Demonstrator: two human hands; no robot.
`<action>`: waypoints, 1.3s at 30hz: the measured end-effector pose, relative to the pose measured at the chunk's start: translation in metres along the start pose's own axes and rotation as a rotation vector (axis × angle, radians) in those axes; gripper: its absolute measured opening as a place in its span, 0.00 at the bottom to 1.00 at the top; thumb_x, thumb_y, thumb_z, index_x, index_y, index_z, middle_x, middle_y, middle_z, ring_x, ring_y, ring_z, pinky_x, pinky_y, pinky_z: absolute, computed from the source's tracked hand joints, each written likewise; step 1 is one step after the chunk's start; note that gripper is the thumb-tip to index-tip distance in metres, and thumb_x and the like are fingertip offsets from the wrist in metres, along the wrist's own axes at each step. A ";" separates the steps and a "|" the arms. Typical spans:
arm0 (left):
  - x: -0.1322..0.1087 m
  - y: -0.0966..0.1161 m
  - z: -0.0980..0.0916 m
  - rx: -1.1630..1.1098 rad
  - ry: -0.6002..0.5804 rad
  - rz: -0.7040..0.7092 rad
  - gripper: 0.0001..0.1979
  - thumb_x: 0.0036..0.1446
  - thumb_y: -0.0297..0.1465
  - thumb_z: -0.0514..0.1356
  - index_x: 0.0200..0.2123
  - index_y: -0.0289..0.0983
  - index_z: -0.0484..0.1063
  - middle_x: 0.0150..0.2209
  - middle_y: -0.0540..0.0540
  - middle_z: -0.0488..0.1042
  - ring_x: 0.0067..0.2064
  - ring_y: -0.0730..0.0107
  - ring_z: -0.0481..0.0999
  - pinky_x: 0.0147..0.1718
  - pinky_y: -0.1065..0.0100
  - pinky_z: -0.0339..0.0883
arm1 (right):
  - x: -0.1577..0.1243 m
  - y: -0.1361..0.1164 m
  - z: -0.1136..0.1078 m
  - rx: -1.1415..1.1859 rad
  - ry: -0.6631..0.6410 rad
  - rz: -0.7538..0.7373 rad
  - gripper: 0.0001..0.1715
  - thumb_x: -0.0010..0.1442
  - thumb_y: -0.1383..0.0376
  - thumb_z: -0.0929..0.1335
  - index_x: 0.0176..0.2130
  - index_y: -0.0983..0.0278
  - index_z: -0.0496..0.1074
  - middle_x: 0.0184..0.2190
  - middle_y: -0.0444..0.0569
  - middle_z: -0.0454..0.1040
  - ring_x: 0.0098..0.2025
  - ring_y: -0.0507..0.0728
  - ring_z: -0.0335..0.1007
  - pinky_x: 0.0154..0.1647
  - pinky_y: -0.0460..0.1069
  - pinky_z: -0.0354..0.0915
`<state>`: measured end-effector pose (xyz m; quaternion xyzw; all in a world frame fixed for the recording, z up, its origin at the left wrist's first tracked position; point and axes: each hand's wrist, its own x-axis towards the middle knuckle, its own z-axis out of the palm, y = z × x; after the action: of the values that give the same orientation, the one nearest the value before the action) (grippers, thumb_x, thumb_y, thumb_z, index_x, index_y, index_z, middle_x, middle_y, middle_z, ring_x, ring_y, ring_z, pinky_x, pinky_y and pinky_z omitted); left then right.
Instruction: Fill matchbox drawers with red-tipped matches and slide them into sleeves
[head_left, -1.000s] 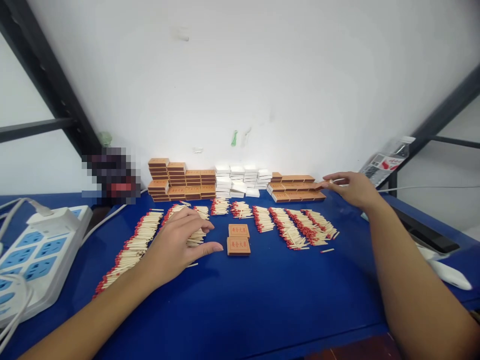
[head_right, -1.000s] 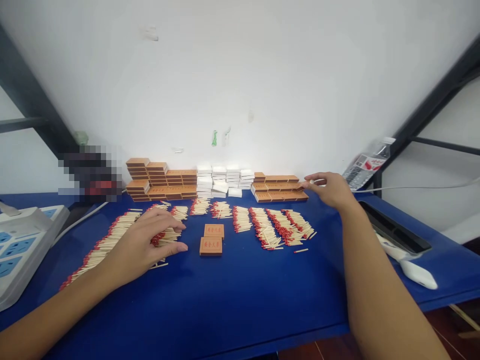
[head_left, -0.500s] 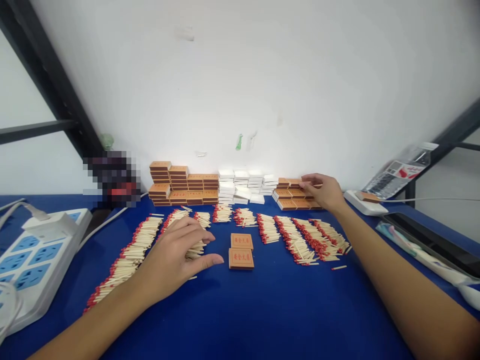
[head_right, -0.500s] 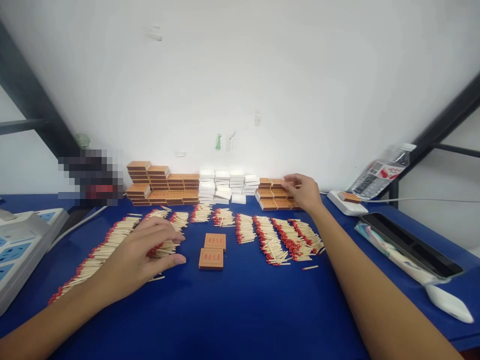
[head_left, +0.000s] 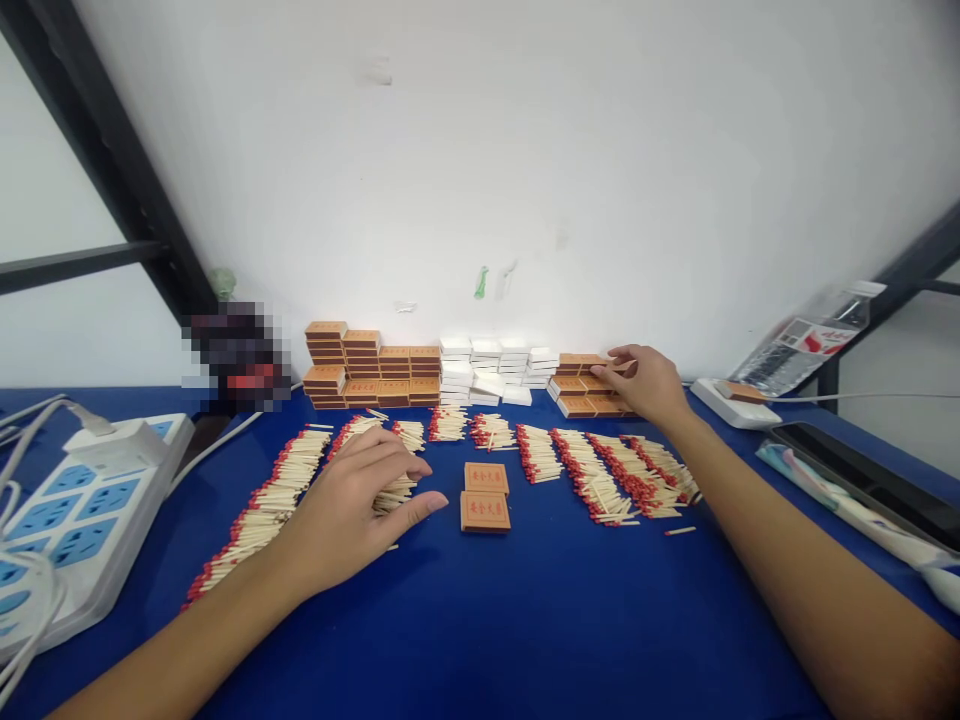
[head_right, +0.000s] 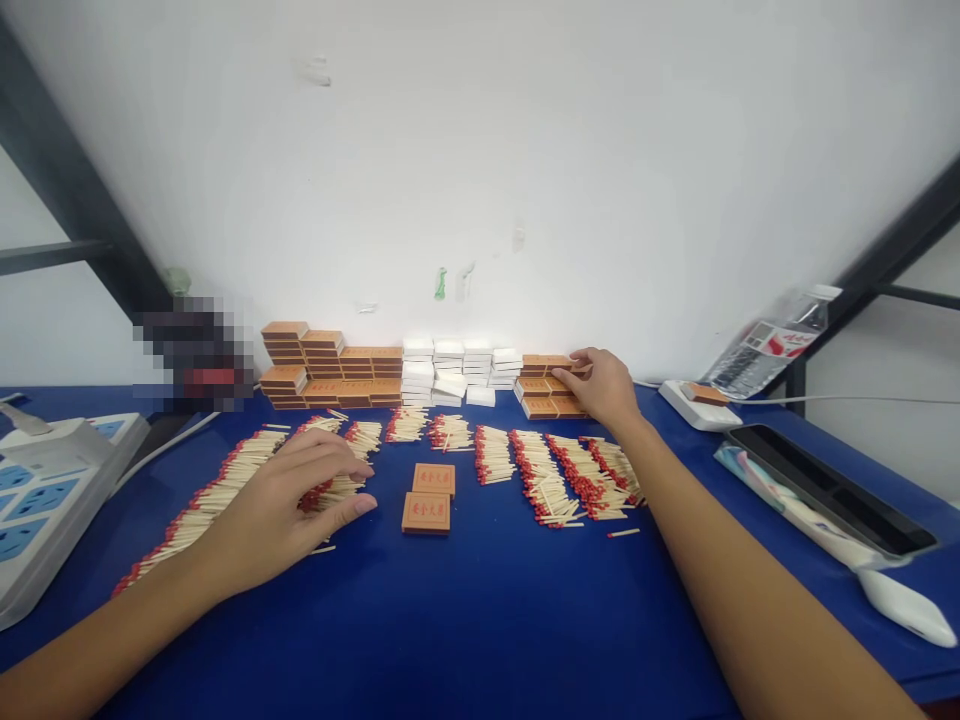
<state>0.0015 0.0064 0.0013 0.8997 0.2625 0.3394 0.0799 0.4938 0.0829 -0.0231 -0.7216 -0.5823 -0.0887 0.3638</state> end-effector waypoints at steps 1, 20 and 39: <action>0.000 0.000 0.000 0.002 0.002 0.001 0.10 0.73 0.41 0.65 0.46 0.40 0.79 0.41 0.47 0.83 0.49 0.58 0.78 0.50 0.57 0.73 | -0.001 0.000 -0.005 -0.016 0.005 -0.013 0.26 0.60 0.45 0.73 0.46 0.63 0.80 0.43 0.61 0.83 0.40 0.66 0.76 0.45 0.60 0.70; 0.002 -0.003 0.000 0.006 -0.004 0.028 0.07 0.74 0.35 0.62 0.43 0.39 0.78 0.37 0.47 0.81 0.44 0.61 0.76 0.49 0.56 0.71 | -0.033 -0.043 -0.063 -0.042 -0.571 -0.142 0.23 0.62 0.44 0.72 0.32 0.59 0.82 0.29 0.51 0.81 0.31 0.61 0.72 0.31 0.54 0.63; 0.001 0.001 0.000 0.005 -0.007 0.030 0.04 0.73 0.32 0.64 0.43 0.39 0.78 0.38 0.46 0.82 0.45 0.60 0.76 0.50 0.56 0.71 | -0.040 -0.119 -0.007 -0.074 -0.436 -0.429 0.09 0.70 0.67 0.69 0.36 0.62 0.78 0.40 0.56 0.78 0.44 0.63 0.75 0.44 0.55 0.67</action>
<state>0.0026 0.0063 0.0024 0.9050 0.2494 0.3366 0.0734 0.3760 0.0544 0.0094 -0.5969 -0.7822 -0.0277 0.1767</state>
